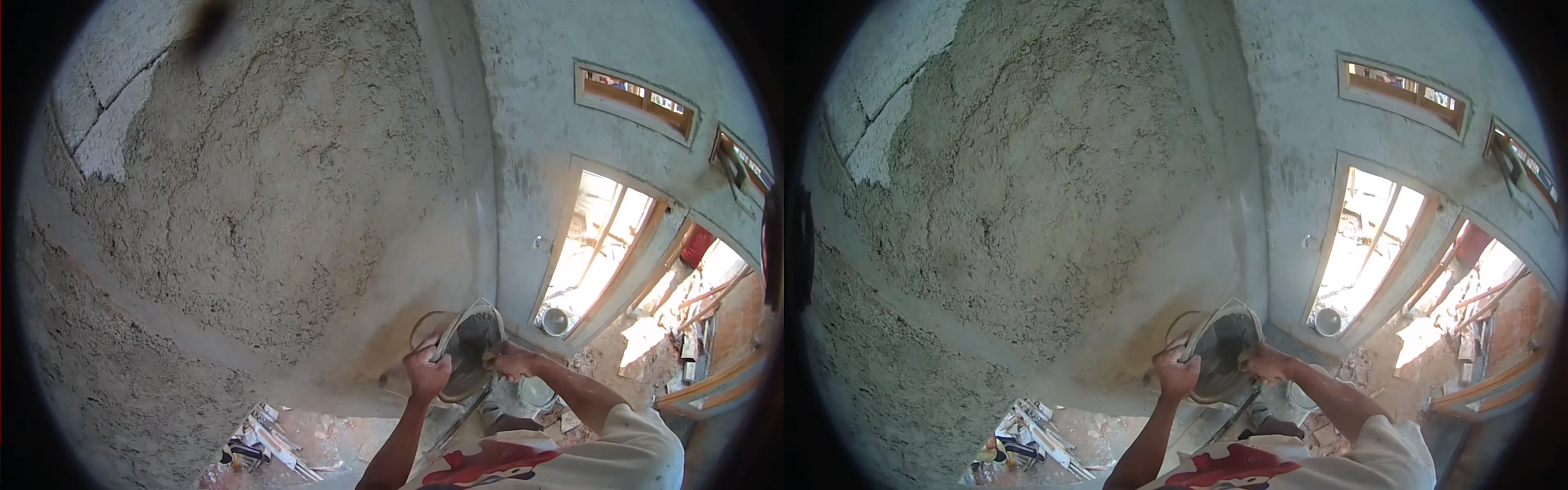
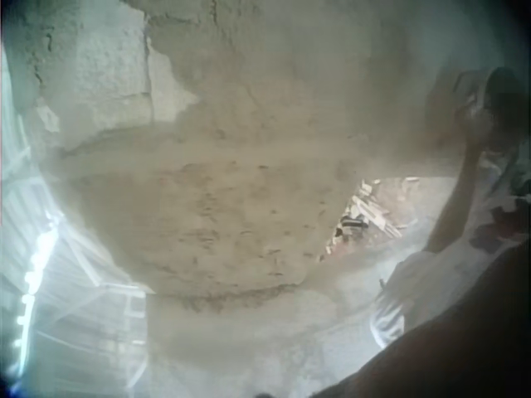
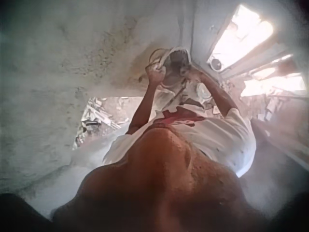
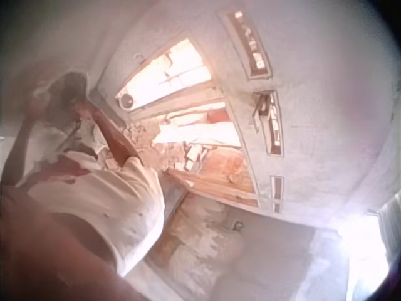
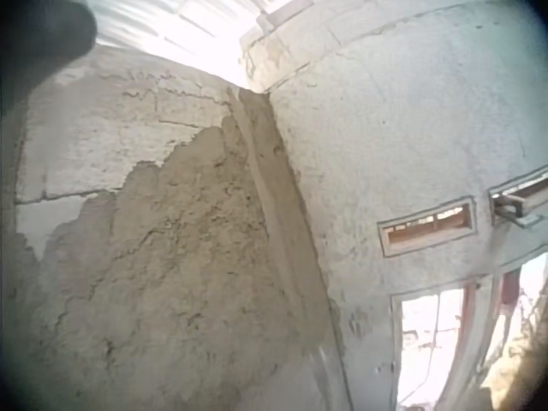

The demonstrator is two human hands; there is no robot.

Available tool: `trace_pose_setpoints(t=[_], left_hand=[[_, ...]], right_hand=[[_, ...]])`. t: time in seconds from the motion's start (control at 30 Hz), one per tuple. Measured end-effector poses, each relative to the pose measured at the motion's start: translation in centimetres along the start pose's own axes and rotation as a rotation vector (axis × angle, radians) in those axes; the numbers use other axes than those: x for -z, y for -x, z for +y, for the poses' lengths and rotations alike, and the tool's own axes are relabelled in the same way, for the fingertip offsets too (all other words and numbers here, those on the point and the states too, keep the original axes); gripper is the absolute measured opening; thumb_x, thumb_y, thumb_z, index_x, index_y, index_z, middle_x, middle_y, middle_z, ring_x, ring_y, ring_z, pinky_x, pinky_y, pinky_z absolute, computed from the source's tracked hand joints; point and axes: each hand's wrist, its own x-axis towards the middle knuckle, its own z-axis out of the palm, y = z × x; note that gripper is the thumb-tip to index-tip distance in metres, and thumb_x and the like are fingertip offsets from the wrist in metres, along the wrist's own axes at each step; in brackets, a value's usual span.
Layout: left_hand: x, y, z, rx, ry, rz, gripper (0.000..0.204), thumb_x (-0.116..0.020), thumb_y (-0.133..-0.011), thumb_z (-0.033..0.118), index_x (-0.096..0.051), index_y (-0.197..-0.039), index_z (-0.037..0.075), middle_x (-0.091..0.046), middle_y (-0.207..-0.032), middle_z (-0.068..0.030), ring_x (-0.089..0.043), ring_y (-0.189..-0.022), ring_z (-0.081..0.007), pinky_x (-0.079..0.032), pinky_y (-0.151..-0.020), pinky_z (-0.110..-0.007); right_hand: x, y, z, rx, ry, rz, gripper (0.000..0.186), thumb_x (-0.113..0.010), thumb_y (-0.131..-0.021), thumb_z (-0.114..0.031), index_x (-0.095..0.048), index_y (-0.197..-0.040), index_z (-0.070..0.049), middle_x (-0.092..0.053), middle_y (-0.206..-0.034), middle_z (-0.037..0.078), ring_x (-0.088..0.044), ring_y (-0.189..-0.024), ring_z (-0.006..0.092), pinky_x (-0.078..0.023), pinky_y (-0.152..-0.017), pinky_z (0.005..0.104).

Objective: The person plasters a wall by scooping mortar from buckets with a trowel, applying it onto the wall surface, and smoothing the plaster.

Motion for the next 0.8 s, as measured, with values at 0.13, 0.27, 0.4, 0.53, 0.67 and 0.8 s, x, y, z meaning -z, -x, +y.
trace_pose_setpoints(t=[0.13, 0.27, 0.4, 0.53, 0.67, 0.8], left_hand=[[0.8, 1.2, 0.4, 0.087, 0.160, 0.009, 0.021, -0.065, -0.070, 0.004, -0.071, -0.086, -0.009, -0.075, -0.097, -0.0134, -0.069, -0.076, -0.0180, -0.053, -0.070, -0.031], [1.3, 3.0, -2.1, 0.308, 0.178, 0.081, 0.014, -0.065, -0.069, 0.005, -0.067, -0.078, -0.004, -0.065, -0.071, -0.0073, -0.058, -0.063, -0.0135, -0.050, -0.063, -0.030], [2.3, 4.1, -4.9, 0.519, 0.199, 0.301, 0.017, -0.064, -0.066, 0.005, -0.068, -0.081, -0.003, -0.060, -0.068, -0.0005, -0.053, -0.064, -0.0101, -0.046, -0.062, -0.029], [2.4, 4.1, -6.2, 0.614, 0.247, 0.442, 0.014, -0.065, -0.063, 0.003, -0.063, -0.075, -0.002, -0.058, -0.068, 0.0019, -0.050, -0.063, -0.0106, -0.042, -0.060, -0.031], [2.4, 4.4, -6.2, 0.688, 0.266, 0.477, 0.012, -0.065, -0.061, 0.004, -0.060, -0.071, -0.002, -0.057, -0.067, 0.0024, -0.049, -0.063, -0.0113, -0.042, -0.060, -0.032], [1.7, 4.1, -8.8, 0.728, 0.163, 0.502, 0.015, -0.066, -0.060, 0.004, -0.062, -0.072, -0.004, -0.058, -0.067, -0.0006, -0.051, -0.063, -0.0147, -0.043, -0.061, -0.034]], right_hand=[[-4.7, 2.1, 0.4, -0.197, -1.025, -0.323, 0.023, -0.056, -0.101, -0.022, -0.059, -0.121, -0.010, -0.050, -0.072, -0.002, -0.042, -0.047, 0.0052, -0.034, -0.037, 0.0211], [-8.8, 1.2, -1.0, -0.045, -1.380, -0.413, 0.028, -0.060, -0.101, -0.025, -0.055, -0.123, -0.009, -0.048, -0.072, -0.002, -0.041, -0.047, 0.0055, -0.032, -0.038, 0.0213], [-10.1, 3.1, -3.6, 0.035, -1.418, -0.223, 0.025, -0.062, -0.098, -0.022, -0.057, -0.119, -0.008, -0.049, -0.072, -0.001, -0.043, -0.046, 0.0062, -0.034, -0.037, 0.0214], [-9.4, 1.3, -3.7, 0.110, -1.349, -0.255, 0.026, -0.062, -0.096, -0.019, -0.056, -0.118, -0.008, -0.050, -0.073, -0.001, -0.045, -0.047, 0.0073, -0.036, -0.038, 0.0213], [-7.8, 2.2, -4.9, 0.132, -1.367, -0.239, 0.026, -0.062, -0.093, -0.016, -0.056, -0.117, -0.008, -0.051, -0.074, 0.000, -0.046, -0.046, 0.0084, -0.038, -0.038, 0.0225], [-3.5, 0.5, -6.3, 0.328, -1.569, -0.404, 0.029, -0.057, -0.095, -0.013, -0.054, -0.122, -0.005, -0.050, -0.076, 0.001, -0.045, -0.049, 0.0088, -0.036, -0.039, 0.0224]])
